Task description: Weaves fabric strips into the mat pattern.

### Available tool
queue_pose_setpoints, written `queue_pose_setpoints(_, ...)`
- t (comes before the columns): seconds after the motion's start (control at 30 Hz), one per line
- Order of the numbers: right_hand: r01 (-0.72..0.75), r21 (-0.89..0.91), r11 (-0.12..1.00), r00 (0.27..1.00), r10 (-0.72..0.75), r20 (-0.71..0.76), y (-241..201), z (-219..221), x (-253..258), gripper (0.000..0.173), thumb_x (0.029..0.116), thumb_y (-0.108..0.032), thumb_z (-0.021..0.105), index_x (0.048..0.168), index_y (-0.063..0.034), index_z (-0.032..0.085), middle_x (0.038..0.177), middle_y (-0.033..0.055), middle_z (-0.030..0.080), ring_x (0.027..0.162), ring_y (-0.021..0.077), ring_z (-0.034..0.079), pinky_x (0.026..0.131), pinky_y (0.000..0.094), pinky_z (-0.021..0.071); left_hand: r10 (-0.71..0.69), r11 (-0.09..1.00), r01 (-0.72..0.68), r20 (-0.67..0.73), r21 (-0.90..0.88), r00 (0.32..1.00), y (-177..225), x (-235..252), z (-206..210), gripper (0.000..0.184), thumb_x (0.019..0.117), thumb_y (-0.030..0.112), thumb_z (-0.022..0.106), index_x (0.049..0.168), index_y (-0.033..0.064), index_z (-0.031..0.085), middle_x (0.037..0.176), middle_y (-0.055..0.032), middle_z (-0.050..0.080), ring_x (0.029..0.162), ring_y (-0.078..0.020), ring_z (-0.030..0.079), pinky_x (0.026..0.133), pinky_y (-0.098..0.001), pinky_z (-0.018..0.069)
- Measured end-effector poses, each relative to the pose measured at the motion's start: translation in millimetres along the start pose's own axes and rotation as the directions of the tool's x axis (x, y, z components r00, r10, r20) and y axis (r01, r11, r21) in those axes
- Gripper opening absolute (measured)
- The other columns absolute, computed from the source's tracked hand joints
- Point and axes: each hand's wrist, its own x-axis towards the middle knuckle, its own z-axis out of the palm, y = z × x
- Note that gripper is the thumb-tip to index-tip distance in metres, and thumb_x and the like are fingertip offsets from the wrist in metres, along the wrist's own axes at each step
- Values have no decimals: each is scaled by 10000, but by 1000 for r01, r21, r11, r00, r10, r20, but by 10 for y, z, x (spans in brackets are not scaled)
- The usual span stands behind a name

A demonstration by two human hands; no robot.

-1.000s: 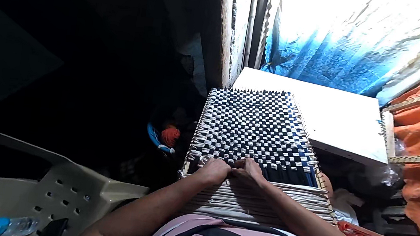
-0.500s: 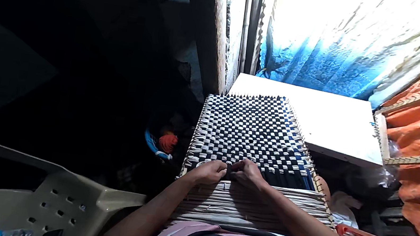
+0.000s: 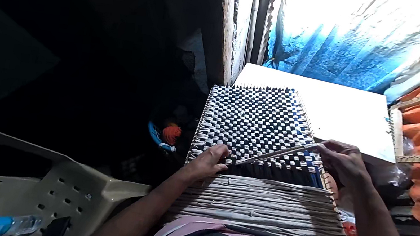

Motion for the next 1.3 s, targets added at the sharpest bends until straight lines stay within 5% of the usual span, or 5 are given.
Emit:
queue_pose_setpoints(0.33,187,67,980,921,-199,335,103,-387,-418,129,864,-83,642,812,-155,735,702,-76,659,627,-2,585,601,162,494,118,988,-112,-55,103,991,-79,35,172,183,969,172,651,1019,48,777,1054,-166,713,1042,-310,671,953,-464,523)
queue_pose_setpoints(0.6,200,-123,972,956,-166,242,163,-309,-240,159,948,21,606,852,-46,714,664,-19,614,561,29,524,547,201,453,2,974,-17,68,228,998,100,273,91,191,967,103,589,1025,-29,715,1034,-201,699,1024,-369,674,914,-569,522)
queue_pose_setpoints(0.83,86,136,987,974,-112,197,-33,-290,-324,263,997,-153,561,754,-109,652,561,-39,488,467,22,420,463,173,367,146,971,-156,-64,-183,987,249,357,75,161,959,129,665,1013,13,762,963,-83,724,869,-79,674,841,-251,557)
queue_pose_setpoints(1.1,-89,326,941,993,61,96,43,-118,-249,292,1041,-136,541,776,-75,646,569,-32,514,470,28,459,468,175,416,237,968,-223,-133,111,962,377,347,452,221,936,171,705,1016,-34,723,967,-197,700,903,-305,700,860,-428,575)
queue_pose_setpoints(1.3,6,257,966,997,-24,67,168,-121,-248,191,1022,-102,584,896,-35,711,667,5,633,539,50,557,542,207,507,227,973,-231,-208,8,951,296,327,468,187,984,117,611,1006,-7,751,942,-150,714,877,-202,696,855,-310,564)
